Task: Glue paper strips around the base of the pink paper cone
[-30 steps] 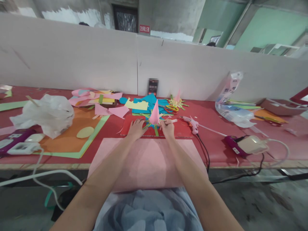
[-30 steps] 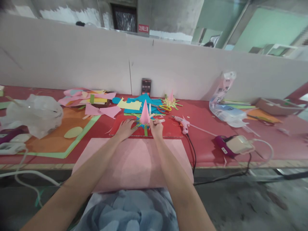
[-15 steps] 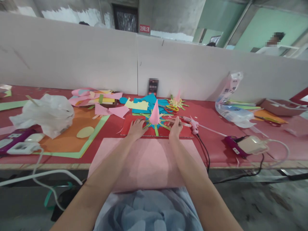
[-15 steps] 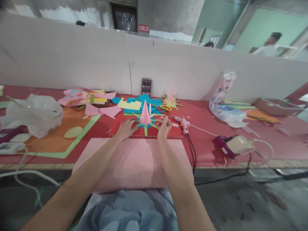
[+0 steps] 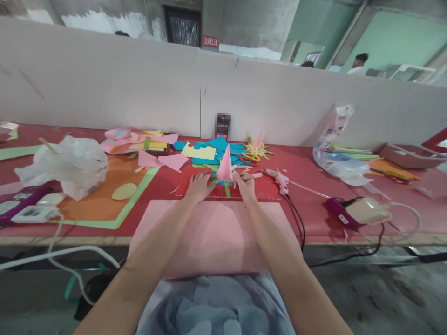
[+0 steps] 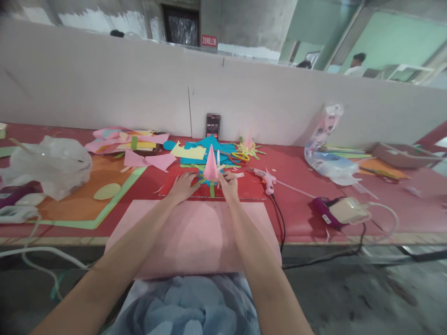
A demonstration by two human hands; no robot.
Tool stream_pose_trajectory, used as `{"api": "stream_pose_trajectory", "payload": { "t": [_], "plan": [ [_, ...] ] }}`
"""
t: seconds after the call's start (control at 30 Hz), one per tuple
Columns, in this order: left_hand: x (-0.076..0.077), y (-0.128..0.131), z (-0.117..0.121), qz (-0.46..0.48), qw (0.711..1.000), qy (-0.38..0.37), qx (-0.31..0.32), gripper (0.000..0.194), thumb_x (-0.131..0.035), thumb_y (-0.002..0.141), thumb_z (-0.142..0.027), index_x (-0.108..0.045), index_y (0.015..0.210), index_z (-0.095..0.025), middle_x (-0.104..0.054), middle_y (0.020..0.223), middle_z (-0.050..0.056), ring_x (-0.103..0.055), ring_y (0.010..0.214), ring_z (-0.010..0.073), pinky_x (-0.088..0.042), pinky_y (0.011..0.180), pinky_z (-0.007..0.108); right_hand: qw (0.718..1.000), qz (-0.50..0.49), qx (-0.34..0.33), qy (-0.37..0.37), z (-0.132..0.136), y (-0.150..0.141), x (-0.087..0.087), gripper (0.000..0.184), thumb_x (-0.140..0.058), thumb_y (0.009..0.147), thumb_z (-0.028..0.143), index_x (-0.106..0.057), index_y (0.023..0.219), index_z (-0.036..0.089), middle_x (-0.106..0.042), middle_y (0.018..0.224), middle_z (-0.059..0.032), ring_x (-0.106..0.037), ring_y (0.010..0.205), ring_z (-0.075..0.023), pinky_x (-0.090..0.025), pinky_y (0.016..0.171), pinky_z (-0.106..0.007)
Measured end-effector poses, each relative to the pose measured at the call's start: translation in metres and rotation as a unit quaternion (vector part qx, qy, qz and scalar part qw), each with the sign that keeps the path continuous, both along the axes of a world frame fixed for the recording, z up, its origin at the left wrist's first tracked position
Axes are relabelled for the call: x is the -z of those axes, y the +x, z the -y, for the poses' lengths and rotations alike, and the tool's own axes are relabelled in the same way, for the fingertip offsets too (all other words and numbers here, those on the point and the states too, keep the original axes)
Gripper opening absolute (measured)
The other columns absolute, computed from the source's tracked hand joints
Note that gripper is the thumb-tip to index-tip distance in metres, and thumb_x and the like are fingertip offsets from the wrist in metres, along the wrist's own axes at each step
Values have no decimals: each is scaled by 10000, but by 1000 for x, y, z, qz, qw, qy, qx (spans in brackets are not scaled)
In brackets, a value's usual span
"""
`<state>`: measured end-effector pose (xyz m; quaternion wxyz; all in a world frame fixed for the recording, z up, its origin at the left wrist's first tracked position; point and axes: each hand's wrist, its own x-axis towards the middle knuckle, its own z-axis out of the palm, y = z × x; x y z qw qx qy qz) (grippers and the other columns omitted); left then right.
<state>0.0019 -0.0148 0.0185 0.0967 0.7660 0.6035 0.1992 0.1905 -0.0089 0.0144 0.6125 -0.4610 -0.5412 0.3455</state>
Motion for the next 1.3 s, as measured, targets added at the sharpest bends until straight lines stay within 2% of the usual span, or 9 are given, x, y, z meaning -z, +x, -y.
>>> {"api": "stream_pose_trajectory", "payload": {
  "t": [0.13,0.3,0.43,0.57,0.73,0.9,1.3],
  "plan": [
    [-1,0,1,1,1000,4,3,456,-407,890,-483,-465,1289,-271,-419,1427,71,-318,1349,252,-199,1119,498,998,52,10,-20,-2,1,4,345,-604,760,462,-459,571,213,-608,462,1,-485,363,-111,-397,458,-247],
    [-1,0,1,-1,1000,5,3,457,-389,894,-499,-467,1285,-274,-413,1431,70,-313,1352,259,-203,1117,498,997,68,16,-30,1,1,2,296,-584,761,427,-472,585,217,-627,486,-8,-505,371,-124,-396,452,-251],
    [-1,0,1,-1,1000,4,5,458,-381,898,-502,-462,1291,-279,-411,1433,68,-309,1355,259,-198,1118,495,996,72,14,-41,0,0,2,306,-587,754,444,-476,579,218,-630,493,-6,-528,389,-128,-393,459,-243],
    [0,0,1,1,1000,2,3,469,-403,891,-489,-459,1297,-260,-407,1437,78,-308,1355,256,-197,1120,488,995,78,17,-55,-3,1,6,288,-577,749,388,-450,555,218,-637,497,0,-531,388,-127,-373,443,-234],
    [-1,0,1,-1,1000,0,3,458,-415,889,-470,-462,1291,-256,-409,1434,77,-309,1356,249,-193,1123,489,996,79,23,-38,-4,3,8,258,-561,757,362,-449,576,217,-649,512,1,-516,372,-116,-371,435,-226],
    [-1,-1,1,-2,1000,0,3,471,-390,894,-496,-455,1298,-263,-402,1438,76,-301,1360,257,-195,1121,497,996,73,40,-27,-5,3,8,258,-558,761,364,-450,579,217,-636,494,9,-520,377,-113,-382,455,-224],
    [0,-1,0,-2,1000,-1,2,456,-410,887,-478,-452,1290,-269,-400,1441,74,-301,1361,255,-193,1122,494,995,74,36,-54,0,1,4,297,-550,746,334,-416,508,217,-621,464,0,-487,354,-110,-375,430,-229]
  ]
}}
